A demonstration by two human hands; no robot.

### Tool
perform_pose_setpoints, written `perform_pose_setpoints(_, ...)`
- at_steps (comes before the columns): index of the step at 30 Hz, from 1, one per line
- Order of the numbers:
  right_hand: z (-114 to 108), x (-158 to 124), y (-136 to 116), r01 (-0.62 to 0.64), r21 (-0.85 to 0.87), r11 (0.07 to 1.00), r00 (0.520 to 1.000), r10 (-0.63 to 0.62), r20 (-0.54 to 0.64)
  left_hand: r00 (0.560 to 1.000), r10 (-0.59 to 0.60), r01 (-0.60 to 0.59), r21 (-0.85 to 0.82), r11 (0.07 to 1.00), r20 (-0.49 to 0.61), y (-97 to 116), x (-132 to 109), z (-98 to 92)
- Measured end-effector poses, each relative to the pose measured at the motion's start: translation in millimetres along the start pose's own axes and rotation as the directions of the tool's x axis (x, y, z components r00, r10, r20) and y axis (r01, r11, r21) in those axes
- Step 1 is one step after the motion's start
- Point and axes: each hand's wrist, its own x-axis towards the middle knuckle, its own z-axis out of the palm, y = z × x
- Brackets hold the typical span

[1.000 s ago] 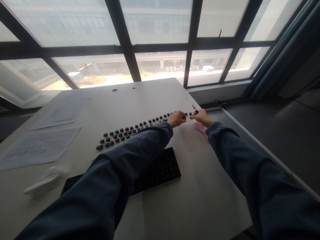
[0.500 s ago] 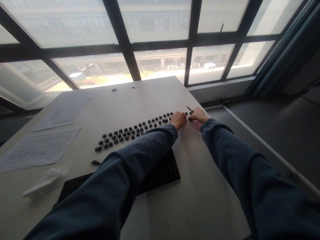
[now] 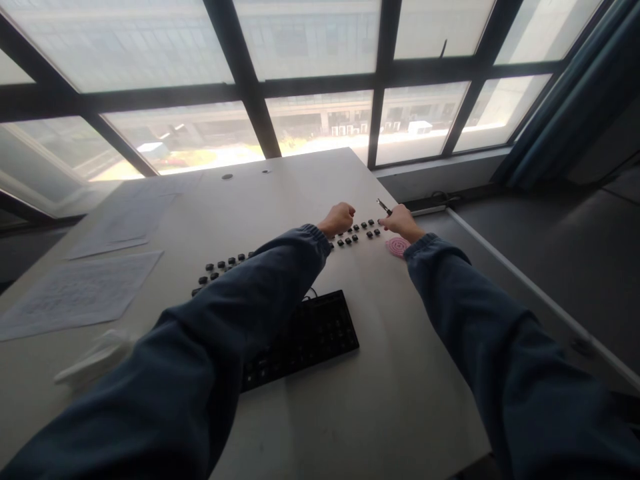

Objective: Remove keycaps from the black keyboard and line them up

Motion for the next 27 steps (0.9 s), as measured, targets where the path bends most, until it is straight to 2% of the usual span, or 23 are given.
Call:
perform_pose_setpoints(5,-5.2,-18.1,0.7,-0.006,0.150,0.989,0.999,0.014,-0.050,0.999,-0.017,0.024,-0.146,0.989,0.045,-9.3,-0.6,-8.2)
perform_pose_setpoints(11,-4.8,-63.8,4.3,0.038,0.335,0.941,0.996,-0.009,-0.090,0.991,0.100,-0.073,-0.268,0.961,0.088,-17.3,0.6,-3.8)
perform_pose_setpoints(17,4.0,-114.1,15.5,0.127,0.438,0.890,0.989,-0.080,-0.123,0.967,0.239,-0.213,-0.243,0.946,0.085,-21.6,3.4,1.0)
perform_pose_setpoints(22,3.2,-139.8,26.3,0.315,0.428,0.847,0.944,-0.235,-0.231,0.931,0.350,-0.327,-0.190,0.926,0.103,-16.7,2.6,10.4)
perform_pose_setpoints(27,4.7,-148.7,31.0,0.257,0.434,0.863,0.962,-0.184,-0.204,0.899,0.416,-0.397,-0.148,0.906,0.140,-17.1,4.9,15.9)
